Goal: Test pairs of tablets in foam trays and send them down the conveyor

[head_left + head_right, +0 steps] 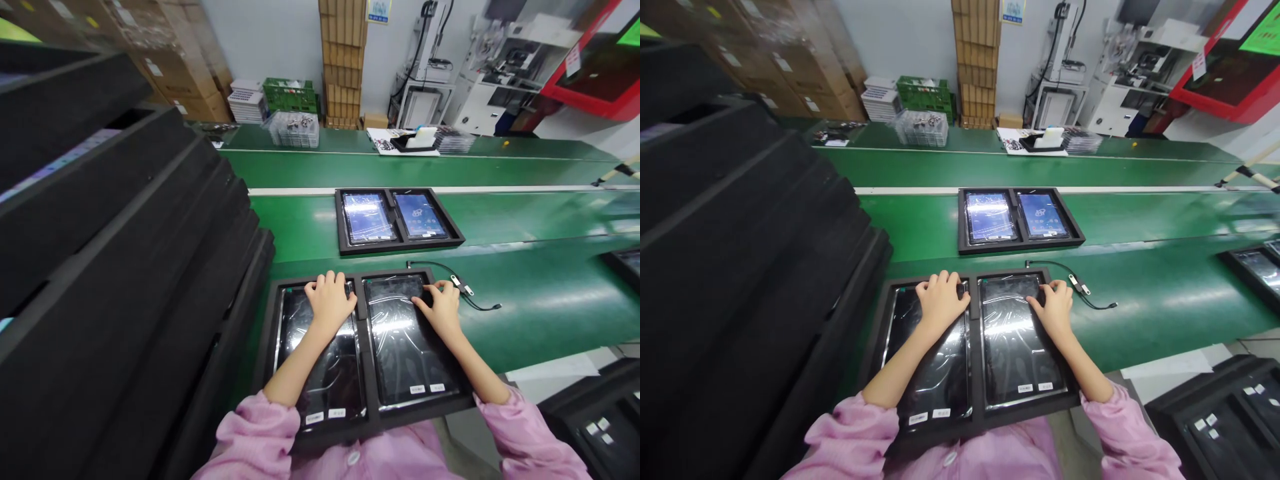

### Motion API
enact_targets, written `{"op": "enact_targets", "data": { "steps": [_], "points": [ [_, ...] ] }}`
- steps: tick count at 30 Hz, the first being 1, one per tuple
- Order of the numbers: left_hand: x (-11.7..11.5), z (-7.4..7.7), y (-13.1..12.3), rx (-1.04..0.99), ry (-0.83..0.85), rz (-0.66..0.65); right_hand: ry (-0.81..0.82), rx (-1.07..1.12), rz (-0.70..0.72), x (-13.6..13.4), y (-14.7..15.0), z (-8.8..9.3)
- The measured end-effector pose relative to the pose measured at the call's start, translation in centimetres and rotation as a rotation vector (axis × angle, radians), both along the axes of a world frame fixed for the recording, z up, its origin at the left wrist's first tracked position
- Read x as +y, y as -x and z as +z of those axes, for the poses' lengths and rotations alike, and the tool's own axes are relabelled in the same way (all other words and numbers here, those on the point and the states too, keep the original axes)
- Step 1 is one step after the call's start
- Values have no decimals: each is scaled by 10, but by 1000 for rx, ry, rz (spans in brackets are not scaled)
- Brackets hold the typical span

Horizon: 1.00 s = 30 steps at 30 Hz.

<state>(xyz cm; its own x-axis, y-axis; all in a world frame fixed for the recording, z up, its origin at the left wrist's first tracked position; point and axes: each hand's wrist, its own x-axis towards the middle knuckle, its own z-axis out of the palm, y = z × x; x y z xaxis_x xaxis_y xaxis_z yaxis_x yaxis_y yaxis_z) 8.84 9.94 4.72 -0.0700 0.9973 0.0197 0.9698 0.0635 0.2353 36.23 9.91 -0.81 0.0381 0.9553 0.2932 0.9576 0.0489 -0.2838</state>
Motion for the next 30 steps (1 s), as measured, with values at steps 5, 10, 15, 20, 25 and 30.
{"op": "enact_targets", "data": {
  "steps": [5, 10, 15, 20, 25, 30],
  "points": [
    [1, 4, 13, -30, 32, -51, 75, -47, -5, 5, 0, 12],
    [-15, 9, 42, -23, 69, -29, 195, -148, 267, 25, 18, 39],
    [-24, 7, 47, 20, 112, -54, 248, -335, 379, 41, 33, 53],
    [-17, 8, 44, 71, 136, -55, 388, -297, 412, 54, 40, 62],
    [-8, 14, 48, 86, 174, -52, 549, -178, 392, 79, 39, 83],
    [-3, 23, 50, 85, 233, -49, 537, -140, 300, 105, 43, 91]
  ]
}}
